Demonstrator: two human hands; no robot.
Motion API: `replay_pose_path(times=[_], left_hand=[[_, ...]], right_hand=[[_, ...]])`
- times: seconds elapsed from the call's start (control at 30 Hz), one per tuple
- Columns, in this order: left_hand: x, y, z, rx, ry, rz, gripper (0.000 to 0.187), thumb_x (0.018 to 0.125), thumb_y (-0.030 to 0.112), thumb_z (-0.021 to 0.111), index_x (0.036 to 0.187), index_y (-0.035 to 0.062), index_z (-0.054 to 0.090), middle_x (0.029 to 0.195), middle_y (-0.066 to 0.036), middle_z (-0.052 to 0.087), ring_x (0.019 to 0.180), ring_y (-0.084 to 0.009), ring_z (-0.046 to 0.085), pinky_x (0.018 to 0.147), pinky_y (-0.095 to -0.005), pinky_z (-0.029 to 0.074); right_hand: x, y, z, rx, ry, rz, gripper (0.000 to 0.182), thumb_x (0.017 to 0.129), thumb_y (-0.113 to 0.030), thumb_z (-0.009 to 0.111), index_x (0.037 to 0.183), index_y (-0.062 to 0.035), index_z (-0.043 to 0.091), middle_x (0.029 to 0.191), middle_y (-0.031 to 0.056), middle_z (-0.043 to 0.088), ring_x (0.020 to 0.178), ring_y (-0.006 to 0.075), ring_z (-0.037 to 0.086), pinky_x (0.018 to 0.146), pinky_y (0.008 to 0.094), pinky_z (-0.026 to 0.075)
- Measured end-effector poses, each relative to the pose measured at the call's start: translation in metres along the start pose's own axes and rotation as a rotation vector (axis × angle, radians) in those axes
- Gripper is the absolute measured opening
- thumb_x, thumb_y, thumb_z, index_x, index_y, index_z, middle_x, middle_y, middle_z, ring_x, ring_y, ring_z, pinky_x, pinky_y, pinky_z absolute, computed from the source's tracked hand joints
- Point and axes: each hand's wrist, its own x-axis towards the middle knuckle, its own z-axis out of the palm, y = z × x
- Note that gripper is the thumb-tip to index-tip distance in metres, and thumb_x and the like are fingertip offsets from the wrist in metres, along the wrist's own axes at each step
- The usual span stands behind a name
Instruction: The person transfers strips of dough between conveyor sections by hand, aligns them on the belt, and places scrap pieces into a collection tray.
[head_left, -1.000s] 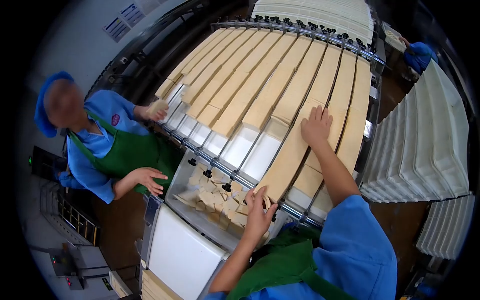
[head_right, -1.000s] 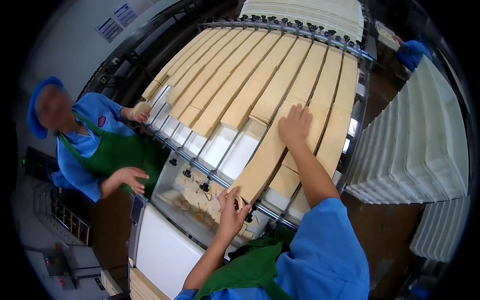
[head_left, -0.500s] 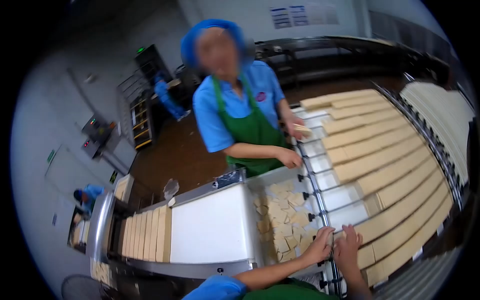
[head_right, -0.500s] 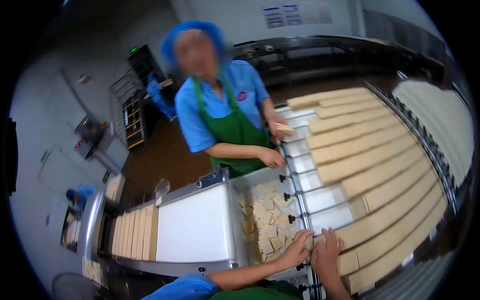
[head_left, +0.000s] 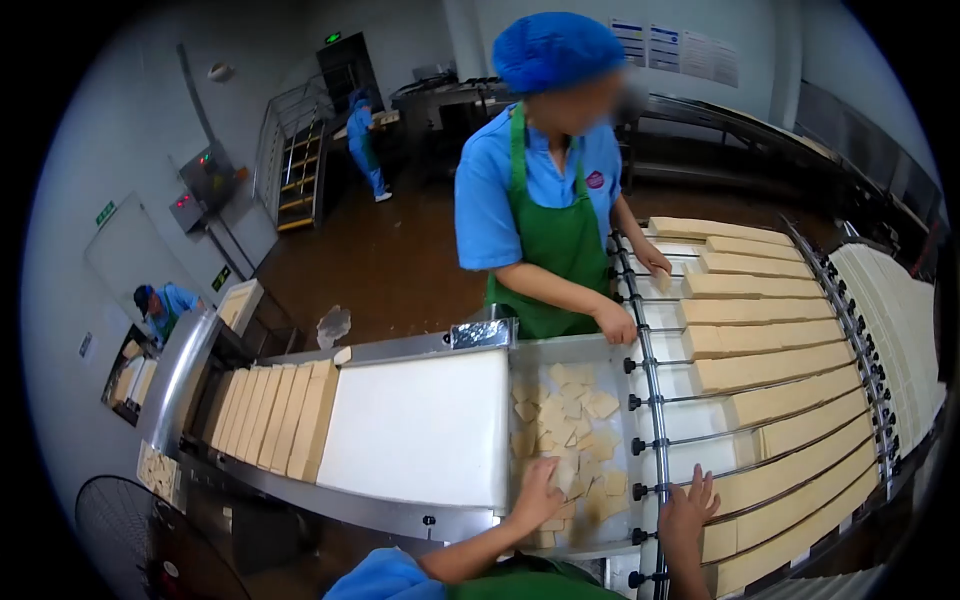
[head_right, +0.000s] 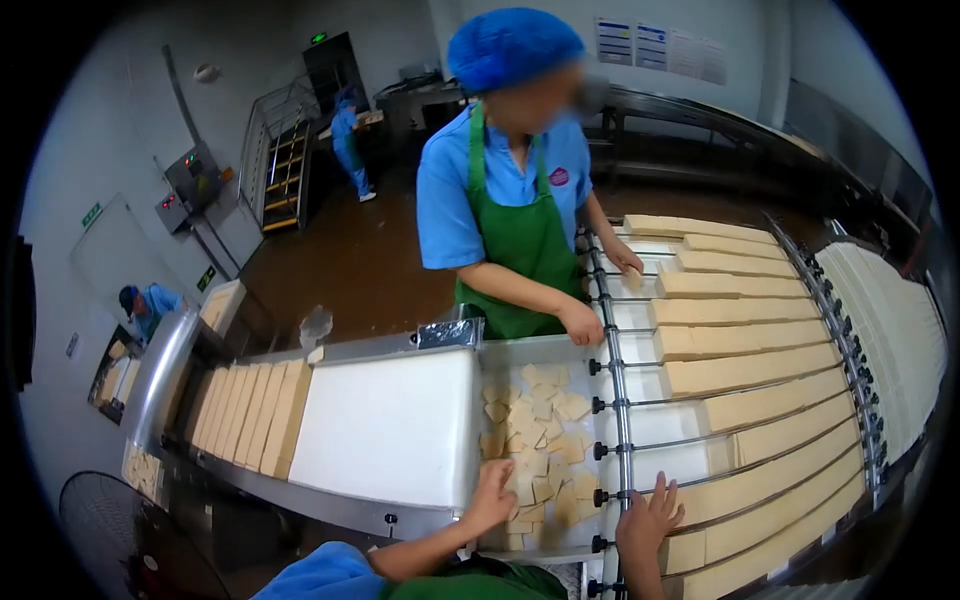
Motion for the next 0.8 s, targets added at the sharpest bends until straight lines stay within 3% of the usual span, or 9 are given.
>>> replay_pose_path(times=[0.1, 0.23, 0.37, 0.43, 0.53, 0.57, 0.63, 0.73, 0.8], left_hand=[[-0.011, -0.039, -0.041, 0.162, 0.179, 0.009, 0.046, 0.074, 0.006, 0.062, 0.119, 0.0019, 0.05, 0.109, -0.021, 0.053, 0.107, -0.0366, 0.048, 0.095, -0.0414, 0.039], [-0.027, -0.067, -0.11, 0.083, 0.409, -0.208, 0.021, 0.08, 0.004, 0.061, 0.101, 0.0027, 0.059, 0.077, -0.011, 0.056, 0.069, -0.0217, 0.055, 0.065, -0.0321, 0.046], [-0.048, -0.09, -0.185, 0.106, 0.604, -0.346, 0.016, 0.089, 0.014, 0.057, 0.096, 0.0004, 0.061, 0.077, -0.014, 0.064, 0.07, -0.0227, 0.062, 0.066, -0.032, 0.049], [-0.062, -0.102, -0.223, 0.211, 0.729, -0.381, 0.021, 0.087, 0.014, 0.061, 0.102, -0.0001, 0.06, 0.086, -0.016, 0.063, 0.08, -0.0253, 0.061, 0.074, -0.0344, 0.048], [-0.094, -0.165, -0.279, 0.539, 0.82, -0.494, 0.053, 0.078, 0.021, 0.072, 0.122, 0.0013, 0.048, 0.122, -0.021, 0.05, 0.108, -0.0365, 0.05, 0.094, -0.0445, 0.04], [-0.101, -0.176, -0.297, 0.537, 0.826, -0.501, 0.053, 0.078, 0.021, 0.072, 0.122, 0.0013, 0.048, 0.122, -0.021, 0.05, 0.108, -0.0365, 0.05, 0.094, -0.0445, 0.04], [-0.111, -0.188, -0.333, 0.602, 0.823, -0.889, 0.076, 0.074, 0.027, 0.076, 0.133, 0.0021, 0.036, 0.137, -0.022, 0.035, 0.117, -0.0431, 0.04, 0.101, -0.0474, 0.034], [-0.122, -0.22, -0.379, 0.702, 0.898, -0.944, 0.09, 0.069, 0.031, 0.079, 0.137, 0.0023, 0.029, 0.141, -0.023, 0.028, 0.119, -0.0456, 0.036, 0.101, -0.0479, 0.035], [-0.121, -0.23, -0.403, 0.672, 0.884, -1.003, 0.093, 0.068, 0.035, 0.08, 0.138, 0.0018, 0.028, 0.136, -0.024, 0.032, 0.119, -0.0447, 0.037, 0.1, -0.0475, 0.036]], right_hand=[[0.005, -0.03, 0.004, 0.143, 0.023, -0.204, 0.025, 0.076, -0.009, 0.06, 0.1, -0.0075, 0.064, 0.128, 0.0137, 0.052, 0.131, 0.0387, 0.033, 0.102, 0.0614, 0.018], [0.012, -0.091, 0.026, 0.224, -0.159, -0.428, 0.022, 0.078, -0.008, 0.058, 0.099, -0.0072, 0.063, 0.115, 0.0112, 0.06, 0.124, 0.0317, 0.044, 0.102, 0.0564, 0.021], [0.015, -0.156, 0.08, 0.397, -0.178, -0.576, 0.019, 0.08, -0.003, 0.056, 0.097, -0.0079, 0.062, 0.094, 0.0087, 0.063, 0.097, 0.0243, 0.057, 0.1, 0.0507, 0.025], [0.019, -0.194, 0.101, 0.433, -0.194, -0.621, 0.017, 0.081, -0.003, 0.056, 0.096, -0.0078, 0.062, 0.087, 0.0078, 0.062, 0.089, 0.0227, 0.058, 0.1, 0.0485, 0.027], [0.024, -0.247, 0.135, 0.463, -0.237, -0.612, 0.014, 0.082, -0.005, 0.057, 0.094, -0.008, 0.063, 0.079, 0.0067, 0.06, 0.084, 0.0217, 0.057, 0.099, 0.0469, 0.029], [0.025, -0.265, 0.147, 0.461, -0.238, -0.636, 0.013, 0.082, -0.007, 0.058, 0.093, -0.0087, 0.064, 0.077, 0.0057, 0.061, 0.082, 0.0204, 0.057, 0.098, 0.0473, 0.028], [0.029, -0.303, 0.156, 0.453, -0.25, -0.665, 0.012, 0.081, -0.009, 0.059, 0.091, -0.0094, 0.065, 0.074, 0.0048, 0.061, 0.08, 0.0191, 0.057, 0.098, 0.0476, 0.028], [0.038, -0.364, 0.17, 0.438, -0.346, -0.747, 0.012, 0.082, -0.015, 0.06, 0.091, -0.01, 0.066, 0.079, 0.0059, 0.063, 0.084, 0.0207, 0.057, 0.098, 0.0485, 0.028], [0.044, -0.402, 0.189, 0.394, -0.232, -0.882, 0.015, 0.083, -0.021, 0.06, 0.09, -0.0101, 0.067, 0.086, 0.0067, 0.065, 0.089, 0.0228, 0.057, 0.097, 0.0501, 0.028]])
